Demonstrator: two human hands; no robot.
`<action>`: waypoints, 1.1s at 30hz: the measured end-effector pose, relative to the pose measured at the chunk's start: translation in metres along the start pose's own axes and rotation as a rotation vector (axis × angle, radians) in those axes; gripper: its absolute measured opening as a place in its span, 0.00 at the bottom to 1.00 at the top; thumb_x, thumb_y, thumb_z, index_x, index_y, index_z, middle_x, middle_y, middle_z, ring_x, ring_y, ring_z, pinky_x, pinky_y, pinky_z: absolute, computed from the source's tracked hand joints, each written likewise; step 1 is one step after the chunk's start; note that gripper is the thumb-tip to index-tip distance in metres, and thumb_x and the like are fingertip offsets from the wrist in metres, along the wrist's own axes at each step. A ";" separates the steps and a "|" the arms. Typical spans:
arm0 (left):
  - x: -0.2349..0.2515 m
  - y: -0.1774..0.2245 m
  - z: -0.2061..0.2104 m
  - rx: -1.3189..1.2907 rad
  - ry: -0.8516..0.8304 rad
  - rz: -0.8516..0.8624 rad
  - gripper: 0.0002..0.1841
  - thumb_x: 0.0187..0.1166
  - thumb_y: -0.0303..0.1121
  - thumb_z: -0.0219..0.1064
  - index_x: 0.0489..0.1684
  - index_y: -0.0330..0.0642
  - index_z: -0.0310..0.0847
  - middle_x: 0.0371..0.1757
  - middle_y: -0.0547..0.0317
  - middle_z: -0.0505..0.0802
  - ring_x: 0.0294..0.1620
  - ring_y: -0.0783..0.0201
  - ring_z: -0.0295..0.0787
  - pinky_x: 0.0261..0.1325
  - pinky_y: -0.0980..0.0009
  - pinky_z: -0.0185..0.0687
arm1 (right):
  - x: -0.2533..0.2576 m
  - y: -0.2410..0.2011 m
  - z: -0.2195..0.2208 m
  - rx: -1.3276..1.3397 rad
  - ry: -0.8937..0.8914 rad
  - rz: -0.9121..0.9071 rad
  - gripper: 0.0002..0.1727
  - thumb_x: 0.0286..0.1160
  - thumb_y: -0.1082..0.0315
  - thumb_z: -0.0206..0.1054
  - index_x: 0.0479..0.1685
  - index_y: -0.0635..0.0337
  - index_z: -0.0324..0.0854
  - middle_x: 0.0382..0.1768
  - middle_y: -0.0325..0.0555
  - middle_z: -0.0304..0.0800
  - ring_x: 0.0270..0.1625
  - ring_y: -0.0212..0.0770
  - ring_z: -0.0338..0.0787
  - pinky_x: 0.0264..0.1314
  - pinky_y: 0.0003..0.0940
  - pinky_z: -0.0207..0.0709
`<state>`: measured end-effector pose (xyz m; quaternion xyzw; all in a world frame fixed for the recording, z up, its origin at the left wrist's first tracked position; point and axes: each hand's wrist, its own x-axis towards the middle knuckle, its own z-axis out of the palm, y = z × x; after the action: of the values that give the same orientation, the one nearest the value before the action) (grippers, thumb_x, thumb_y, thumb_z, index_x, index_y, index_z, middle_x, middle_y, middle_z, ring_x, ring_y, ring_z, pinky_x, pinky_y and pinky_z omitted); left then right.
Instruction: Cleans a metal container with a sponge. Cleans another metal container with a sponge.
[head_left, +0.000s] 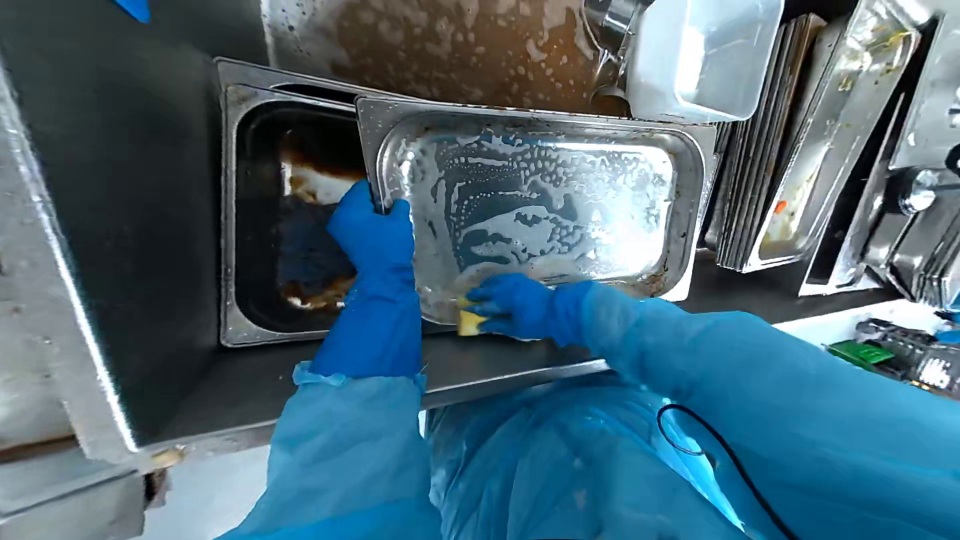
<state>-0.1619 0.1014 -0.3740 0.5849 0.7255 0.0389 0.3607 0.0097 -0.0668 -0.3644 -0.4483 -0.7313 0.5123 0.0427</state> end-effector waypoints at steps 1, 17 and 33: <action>0.001 -0.001 0.000 0.001 -0.011 0.002 0.19 0.76 0.35 0.69 0.60 0.31 0.83 0.56 0.31 0.91 0.62 0.35 0.88 0.69 0.34 0.74 | -0.028 0.014 -0.005 -0.006 0.002 0.015 0.24 0.83 0.52 0.67 0.73 0.52 0.86 0.77 0.46 0.84 0.82 0.48 0.78 0.86 0.50 0.68; 0.008 0.001 0.001 0.063 -0.060 0.012 0.19 0.77 0.36 0.68 0.59 0.29 0.80 0.60 0.25 0.88 0.67 0.29 0.83 0.71 0.28 0.67 | -0.150 0.015 -0.048 -0.254 -0.171 0.983 0.36 0.86 0.37 0.50 0.46 0.63 0.91 0.62 0.56 0.90 0.73 0.56 0.84 0.80 0.58 0.72; 0.019 0.047 -0.069 0.041 -0.112 0.133 0.16 0.77 0.28 0.71 0.59 0.29 0.85 0.54 0.26 0.90 0.60 0.29 0.87 0.66 0.27 0.73 | -0.181 0.017 -0.090 -0.269 -0.583 0.809 0.36 0.78 0.55 0.69 0.86 0.59 0.70 0.80 0.66 0.74 0.80 0.70 0.74 0.80 0.70 0.66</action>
<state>-0.1632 0.1581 -0.3101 0.6404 0.6643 0.0154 0.3851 0.1751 -0.1280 -0.2635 -0.5353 -0.5405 0.4928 -0.4225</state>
